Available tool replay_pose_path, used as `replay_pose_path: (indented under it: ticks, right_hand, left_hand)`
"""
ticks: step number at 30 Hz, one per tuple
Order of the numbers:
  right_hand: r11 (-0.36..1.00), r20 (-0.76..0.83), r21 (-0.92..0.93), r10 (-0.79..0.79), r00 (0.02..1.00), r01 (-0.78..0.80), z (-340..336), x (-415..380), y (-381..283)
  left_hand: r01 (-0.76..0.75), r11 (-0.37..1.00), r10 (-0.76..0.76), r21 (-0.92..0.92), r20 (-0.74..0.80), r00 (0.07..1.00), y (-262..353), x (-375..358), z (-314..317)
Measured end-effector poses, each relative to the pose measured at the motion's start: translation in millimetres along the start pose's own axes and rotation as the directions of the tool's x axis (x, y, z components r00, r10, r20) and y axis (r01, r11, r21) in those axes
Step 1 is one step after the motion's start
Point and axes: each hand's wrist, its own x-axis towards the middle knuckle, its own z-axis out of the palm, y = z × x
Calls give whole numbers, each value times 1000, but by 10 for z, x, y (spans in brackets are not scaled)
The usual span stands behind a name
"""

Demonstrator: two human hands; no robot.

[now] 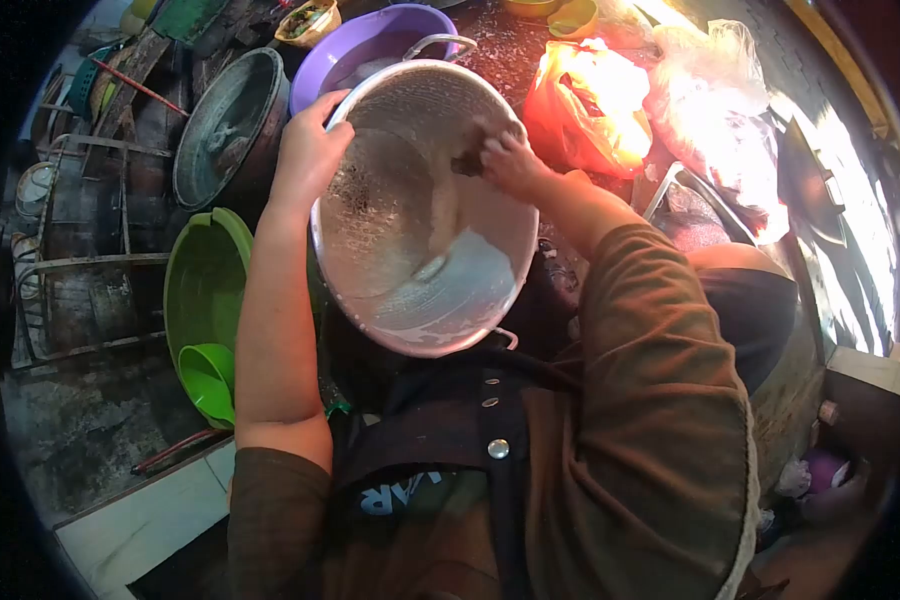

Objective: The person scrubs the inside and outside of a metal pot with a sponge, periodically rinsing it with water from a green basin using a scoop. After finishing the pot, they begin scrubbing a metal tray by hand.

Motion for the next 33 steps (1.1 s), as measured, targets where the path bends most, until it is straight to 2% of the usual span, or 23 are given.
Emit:
replay_pose_path:
  ticks: [1,3,5,7,8,10,12,13,14,15,17,18,20,22,23,24,25,26,27,29,30,32,33]
  right_hand:
    - [999,87,45,28,996,-32,-72,-125,-140]
    - [936,488,321,-32,872,-146,-400,-291,-622]
    - [815,493,521,-46,869,-253,-725,-401,-1095]
    - [746,394,641,-119,911,-180,-632,-421,-1388]
    - [745,396,641,-118,911,-183,-540,-450,-1400]
    - [632,178,774,-245,953,18,-356,-492,-1280]
    - [800,334,601,-255,907,3,-55,-352,-852]
    - [929,435,364,-234,870,68,253,-175,-580]
    - [976,356,147,-202,912,159,83,-72,-222]
    - [988,249,-96,-95,964,123,98,129,-1]
    - [949,-83,-292,-153,985,123,-41,531,434]
    - [950,-86,-287,-157,984,127,10,587,474]
    - [988,-234,-139,-91,968,59,106,702,484]
    - [995,-224,37,100,970,-94,194,430,89]
    - [993,160,20,111,981,-116,93,325,-231]
    - [964,416,237,13,909,-122,8,247,-490]
    - [950,410,280,11,912,-137,-200,115,-828]
    - [907,482,379,-24,876,-184,-527,88,-1096]
    - [720,518,614,-59,853,-323,-356,96,-1443]
    - [499,393,808,-61,917,-313,-449,106,-1871]
    - [503,392,805,-55,918,-313,-429,96,-1901]
    - [284,194,949,-175,965,-139,-370,64,-1938]
    - [359,238,923,-249,939,-139,-339,24,-1768]
  left_hand:
    - [28,999,-28,-19,1,1000,-3,-5,-4]
    - [17,999,-18,-38,-3,1000,-8,5,20]
    - [18,999,-17,38,-8,1000,36,15,51]
    - [11,1000,-11,27,11,1000,54,5,16]
    - [7,1000,-8,25,31,999,41,-2,-14]
    - [-14,1000,13,15,49,999,-46,-33,-61]
    - [-37,999,36,4,65,997,-64,-66,-63]
    - [-44,999,42,31,61,997,-33,-83,-70]
    - [-50,997,46,61,61,997,-10,-95,-75]
    - [-47,997,43,67,63,997,18,-92,-77]
    - [-25,997,20,68,74,997,56,-83,-67]
    - [-19,997,13,72,74,997,29,-80,-66]
    - [-17,999,15,42,46,999,-35,-79,-87]
    - [8,999,-9,34,43,999,-37,-87,-106]
    - [23,1000,-24,18,45,999,-25,-80,-100]
    - [-7,1000,7,25,-4,1000,-36,-67,-66]
    - [2,1000,-2,-1,-12,1000,-8,-63,-30]
    - [-34,999,35,32,-28,999,5,-41,26]
    - [-72,995,75,65,-40,996,16,-20,65]
    - [-57,998,58,34,-20,998,57,-17,48]
    - [-36,999,36,8,0,999,70,-14,25]
    - [-30,999,30,14,2,1000,57,-35,-19]
    - [-19,1000,19,15,4,1000,39,-55,-42]
